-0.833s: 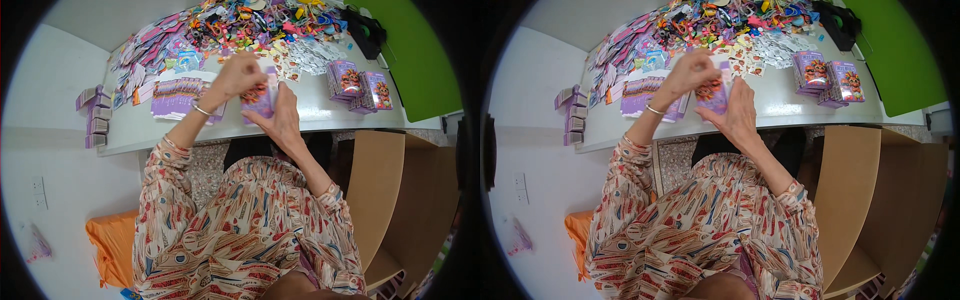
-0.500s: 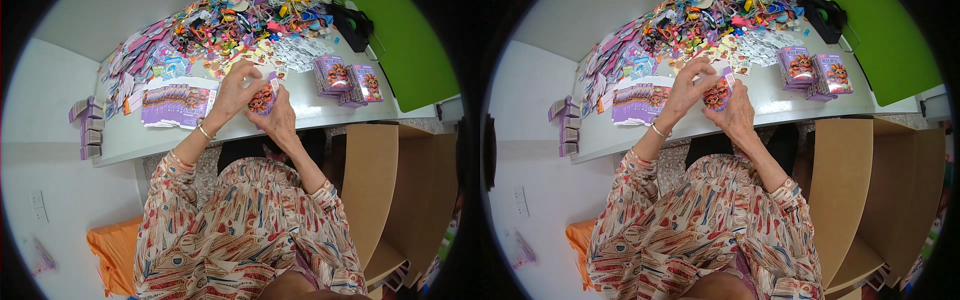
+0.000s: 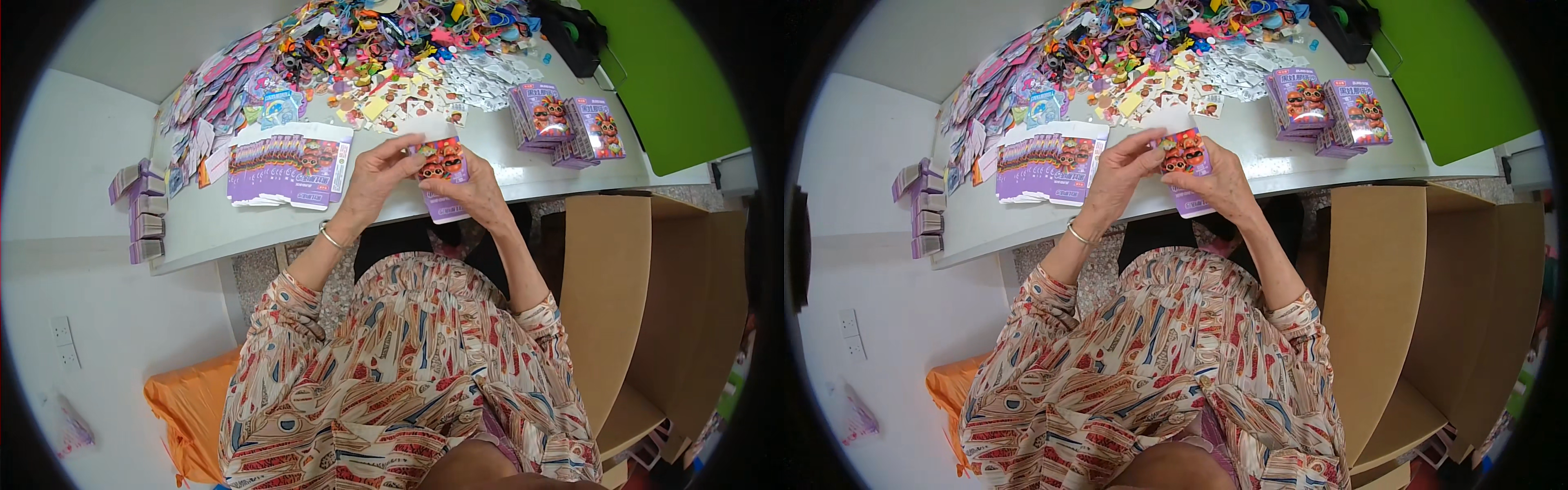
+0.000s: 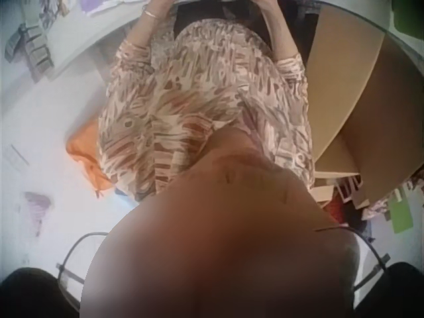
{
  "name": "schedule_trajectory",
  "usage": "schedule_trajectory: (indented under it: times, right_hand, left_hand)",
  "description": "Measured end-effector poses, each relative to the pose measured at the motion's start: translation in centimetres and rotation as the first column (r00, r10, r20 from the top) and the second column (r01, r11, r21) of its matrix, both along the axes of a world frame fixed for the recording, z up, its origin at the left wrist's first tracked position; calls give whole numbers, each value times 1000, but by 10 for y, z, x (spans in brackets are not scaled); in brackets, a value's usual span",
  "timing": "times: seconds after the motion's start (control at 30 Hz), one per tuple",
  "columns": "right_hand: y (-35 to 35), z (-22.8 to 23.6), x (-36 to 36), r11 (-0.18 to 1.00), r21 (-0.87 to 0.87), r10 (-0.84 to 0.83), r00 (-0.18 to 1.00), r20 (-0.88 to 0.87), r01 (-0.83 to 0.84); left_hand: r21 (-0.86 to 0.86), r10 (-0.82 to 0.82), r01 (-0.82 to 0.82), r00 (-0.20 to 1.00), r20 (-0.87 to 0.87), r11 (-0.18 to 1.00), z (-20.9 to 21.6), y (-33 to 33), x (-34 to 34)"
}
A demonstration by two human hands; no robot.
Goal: Packing individual cards or small items into purple decorative boxes.
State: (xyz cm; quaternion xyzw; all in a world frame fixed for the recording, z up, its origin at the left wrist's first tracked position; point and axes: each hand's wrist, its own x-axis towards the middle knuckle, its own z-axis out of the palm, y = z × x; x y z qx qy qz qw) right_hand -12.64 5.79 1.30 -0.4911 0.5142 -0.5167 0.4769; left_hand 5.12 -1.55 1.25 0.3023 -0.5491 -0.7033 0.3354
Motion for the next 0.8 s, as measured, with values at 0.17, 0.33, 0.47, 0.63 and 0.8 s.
schedule_trajectory:
  times: [0.17, 0.33, 0.47, 0.63, 0.8]
  right_hand:
    - [11, -6, -5, 989, 102, 87, 982, 169, -105]
    - [9, -1, -5, 990, 118, 61, 985, 160, -80]
    - [14, 1, -10, 981, 167, 81, 988, 134, -103]
    - [19, 1, -13, 971, 178, 141, 982, 129, -163]
    - [18, 1, -15, 971, 159, 154, 977, 149, -177]
  left_hand:
    - [342, -124, 150, 988, -97, 928, 0, -1, 2]
    - [64, 33, -25, 991, -132, 998, 3, 12, -8]
    - [195, -86, 109, 988, -126, 975, -7, 13, -3]
    - [210, -381, 375, 925, -13, 903, -1, 0, 8]
    - [-97, -395, 411, 906, 155, 906, 17, -6, 3]
